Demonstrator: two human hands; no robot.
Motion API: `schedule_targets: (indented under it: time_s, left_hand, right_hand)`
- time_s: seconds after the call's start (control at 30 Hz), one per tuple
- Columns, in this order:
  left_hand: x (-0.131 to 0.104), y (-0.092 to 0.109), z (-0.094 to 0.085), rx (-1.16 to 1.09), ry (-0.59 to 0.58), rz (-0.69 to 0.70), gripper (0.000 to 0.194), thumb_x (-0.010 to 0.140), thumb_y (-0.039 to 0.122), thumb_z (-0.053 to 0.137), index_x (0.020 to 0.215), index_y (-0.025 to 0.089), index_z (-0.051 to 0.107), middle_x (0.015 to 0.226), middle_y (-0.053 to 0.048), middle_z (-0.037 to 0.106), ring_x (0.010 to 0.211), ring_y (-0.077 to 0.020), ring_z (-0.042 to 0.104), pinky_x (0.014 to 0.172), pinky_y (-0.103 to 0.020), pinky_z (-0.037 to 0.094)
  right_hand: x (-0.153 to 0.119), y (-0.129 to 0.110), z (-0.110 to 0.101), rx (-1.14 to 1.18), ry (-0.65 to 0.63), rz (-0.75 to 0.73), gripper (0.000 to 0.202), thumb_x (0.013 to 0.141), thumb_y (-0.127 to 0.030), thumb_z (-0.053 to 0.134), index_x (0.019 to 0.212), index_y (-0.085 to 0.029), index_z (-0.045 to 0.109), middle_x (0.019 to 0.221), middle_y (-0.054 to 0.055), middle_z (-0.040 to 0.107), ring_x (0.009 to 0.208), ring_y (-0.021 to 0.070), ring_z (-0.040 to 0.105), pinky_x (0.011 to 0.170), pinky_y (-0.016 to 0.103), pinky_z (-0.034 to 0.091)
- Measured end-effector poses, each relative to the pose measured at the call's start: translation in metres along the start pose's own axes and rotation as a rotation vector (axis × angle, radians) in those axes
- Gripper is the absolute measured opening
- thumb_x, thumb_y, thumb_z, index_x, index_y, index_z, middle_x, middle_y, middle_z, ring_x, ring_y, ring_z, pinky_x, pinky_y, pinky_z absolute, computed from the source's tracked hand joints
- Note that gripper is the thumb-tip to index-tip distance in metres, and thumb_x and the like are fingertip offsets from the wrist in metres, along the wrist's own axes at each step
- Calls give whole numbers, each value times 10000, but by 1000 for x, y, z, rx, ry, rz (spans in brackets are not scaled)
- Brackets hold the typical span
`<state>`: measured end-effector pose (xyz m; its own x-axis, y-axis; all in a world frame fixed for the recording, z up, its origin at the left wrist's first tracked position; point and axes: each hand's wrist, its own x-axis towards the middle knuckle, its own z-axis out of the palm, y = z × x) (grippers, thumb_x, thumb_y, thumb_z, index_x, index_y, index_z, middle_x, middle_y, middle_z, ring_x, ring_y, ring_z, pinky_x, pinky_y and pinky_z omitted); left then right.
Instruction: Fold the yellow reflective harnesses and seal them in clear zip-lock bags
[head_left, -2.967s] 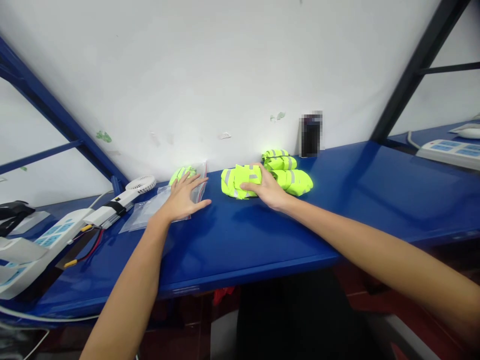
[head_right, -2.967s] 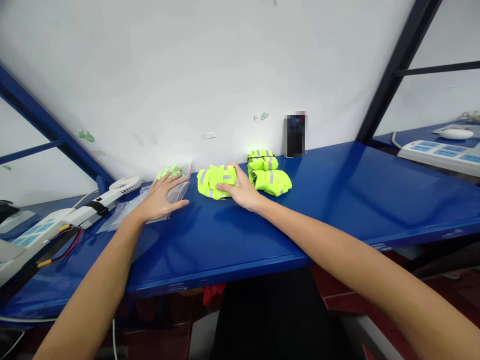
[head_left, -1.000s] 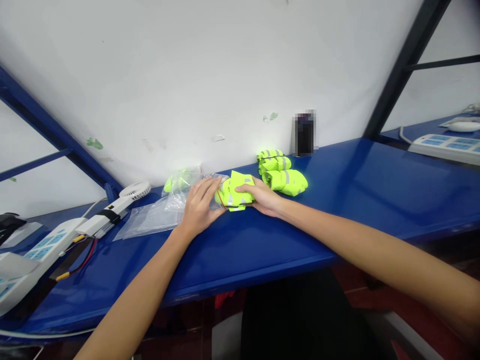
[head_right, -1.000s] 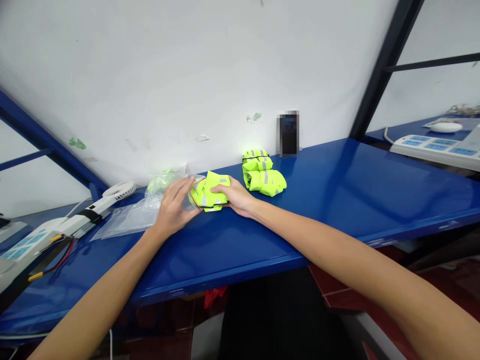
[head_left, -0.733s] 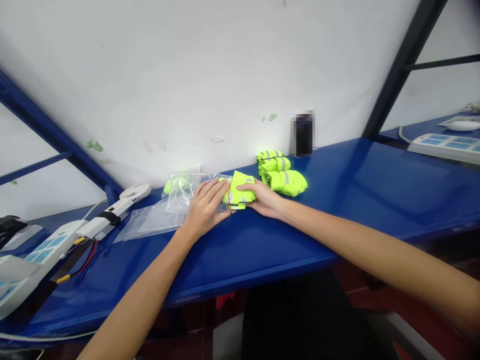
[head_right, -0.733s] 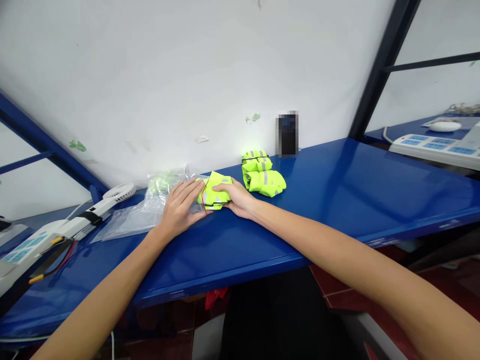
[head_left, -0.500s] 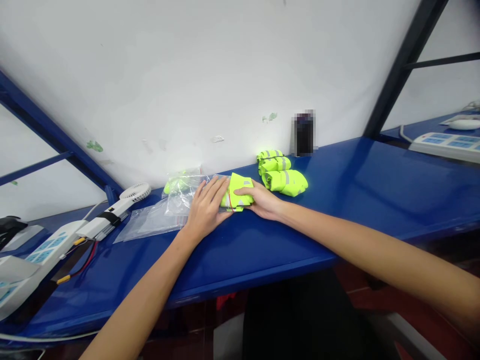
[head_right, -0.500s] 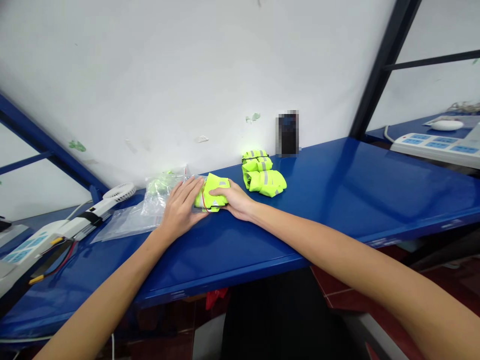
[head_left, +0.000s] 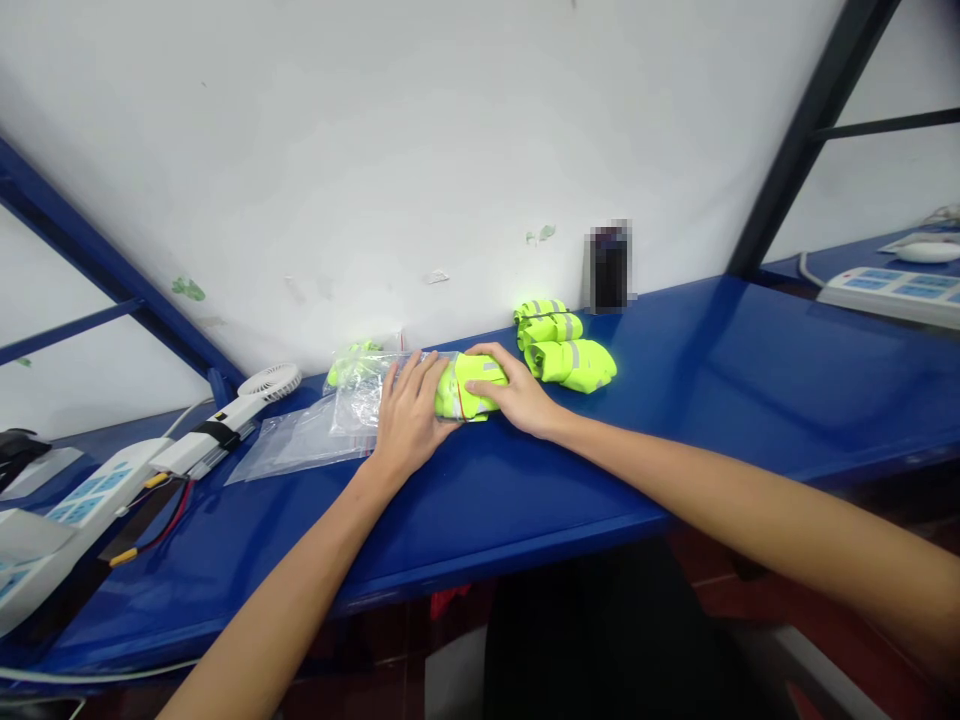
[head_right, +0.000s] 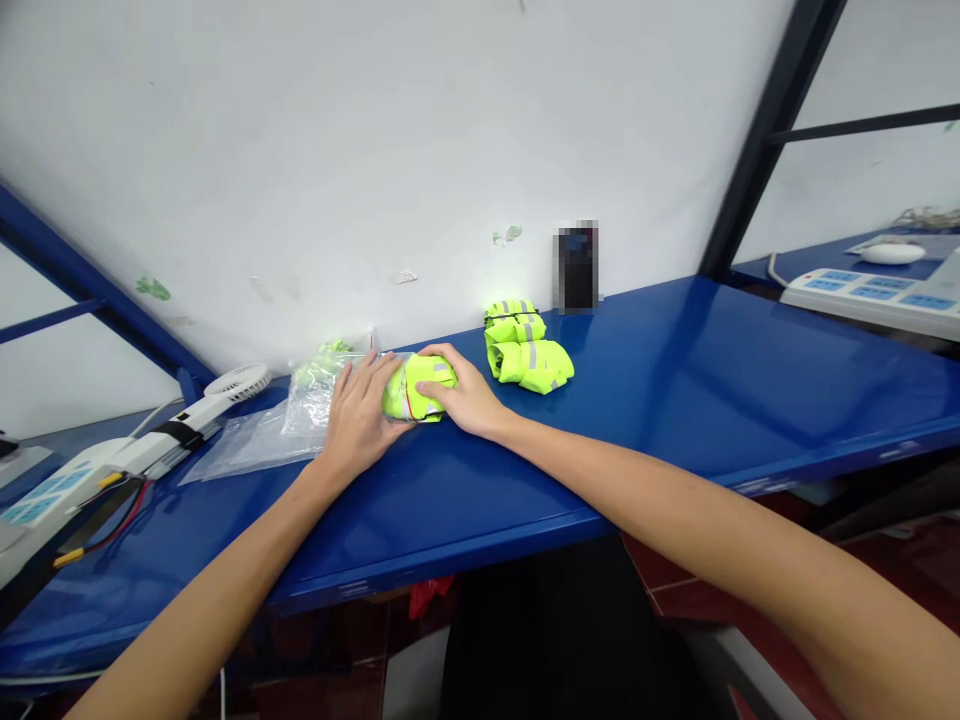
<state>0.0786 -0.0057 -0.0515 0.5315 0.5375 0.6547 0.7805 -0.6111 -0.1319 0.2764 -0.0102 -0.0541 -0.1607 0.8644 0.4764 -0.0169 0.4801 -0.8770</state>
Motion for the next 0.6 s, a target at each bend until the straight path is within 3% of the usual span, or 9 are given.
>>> schedule_targets:
  time_s: [0.23, 0.6]
  left_hand:
    - [0, 5, 1, 8, 44, -58, 768, 755, 513, 712, 1393, 181, 441, 1408, -155, 540, 1397, -386, 372, 1139, -542, 249]
    - [-3, 6, 10, 27, 46, 61, 714, 841, 515, 622, 1427, 166, 410, 1417, -172, 531, 1397, -363, 384, 1157, -532, 198]
  right_hand:
    - [2, 8, -1, -54, 43, -7, 271, 785, -299, 642, 1041, -242, 573, 1009, -7, 599, 914, 190, 561, 840, 308, 432]
    - [1, 0, 2, -1, 1, 57, 268, 764, -265, 629, 1026, -243, 575, 953, -20, 587, 872, 176, 549, 798, 288, 440]
